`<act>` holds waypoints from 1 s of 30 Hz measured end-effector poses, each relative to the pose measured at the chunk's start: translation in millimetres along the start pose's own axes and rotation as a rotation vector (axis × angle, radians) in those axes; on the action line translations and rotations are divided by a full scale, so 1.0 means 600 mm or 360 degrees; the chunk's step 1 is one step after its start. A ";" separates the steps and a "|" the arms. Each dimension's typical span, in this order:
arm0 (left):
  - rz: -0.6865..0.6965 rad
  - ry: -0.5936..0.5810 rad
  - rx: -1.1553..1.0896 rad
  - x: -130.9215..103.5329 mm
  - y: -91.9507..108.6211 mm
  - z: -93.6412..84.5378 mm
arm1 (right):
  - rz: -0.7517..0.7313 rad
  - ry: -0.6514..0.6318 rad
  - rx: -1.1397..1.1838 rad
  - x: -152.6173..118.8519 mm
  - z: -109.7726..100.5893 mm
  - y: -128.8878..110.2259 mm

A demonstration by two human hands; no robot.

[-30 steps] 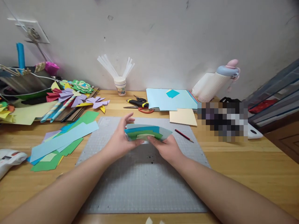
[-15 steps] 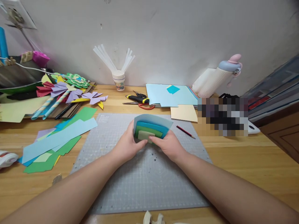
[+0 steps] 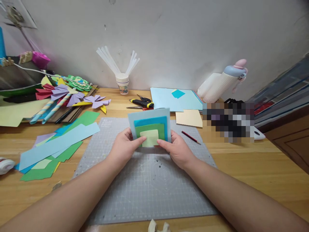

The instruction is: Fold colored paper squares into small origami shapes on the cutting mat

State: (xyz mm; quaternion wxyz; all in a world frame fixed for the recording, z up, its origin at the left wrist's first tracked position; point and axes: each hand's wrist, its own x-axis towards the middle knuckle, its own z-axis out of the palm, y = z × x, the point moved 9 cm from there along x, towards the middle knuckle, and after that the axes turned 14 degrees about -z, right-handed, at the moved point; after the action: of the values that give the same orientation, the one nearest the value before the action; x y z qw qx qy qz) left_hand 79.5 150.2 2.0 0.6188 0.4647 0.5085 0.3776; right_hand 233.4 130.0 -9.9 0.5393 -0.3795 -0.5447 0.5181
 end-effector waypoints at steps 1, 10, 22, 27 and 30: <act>0.0002 0.0025 -0.0060 -0.002 0.001 0.001 | 0.0002 -0.0010 0.0025 -0.001 0.008 -0.003; 0.0221 0.0190 -0.0040 -0.006 0.043 -0.032 | -0.0065 0.0082 -0.0443 0.014 -0.019 -0.023; 0.0128 -0.0036 0.0661 0.018 0.021 -0.023 | -0.0231 -0.0124 -0.0981 0.022 -0.044 -0.024; 0.0112 -0.0116 0.0829 0.023 0.004 -0.016 | -0.0185 -0.0177 -0.0944 0.022 -0.042 -0.013; 0.0103 -0.0122 0.0851 0.026 -0.002 -0.018 | -0.0173 -0.0185 -0.0933 0.023 -0.040 -0.017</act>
State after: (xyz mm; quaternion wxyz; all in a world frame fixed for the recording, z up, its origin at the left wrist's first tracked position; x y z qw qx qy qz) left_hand 72.0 166.6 -3.9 0.4804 0.6415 0.5514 0.2314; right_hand 256.8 145.5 -0.1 0.4016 -0.4589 -0.7205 0.3301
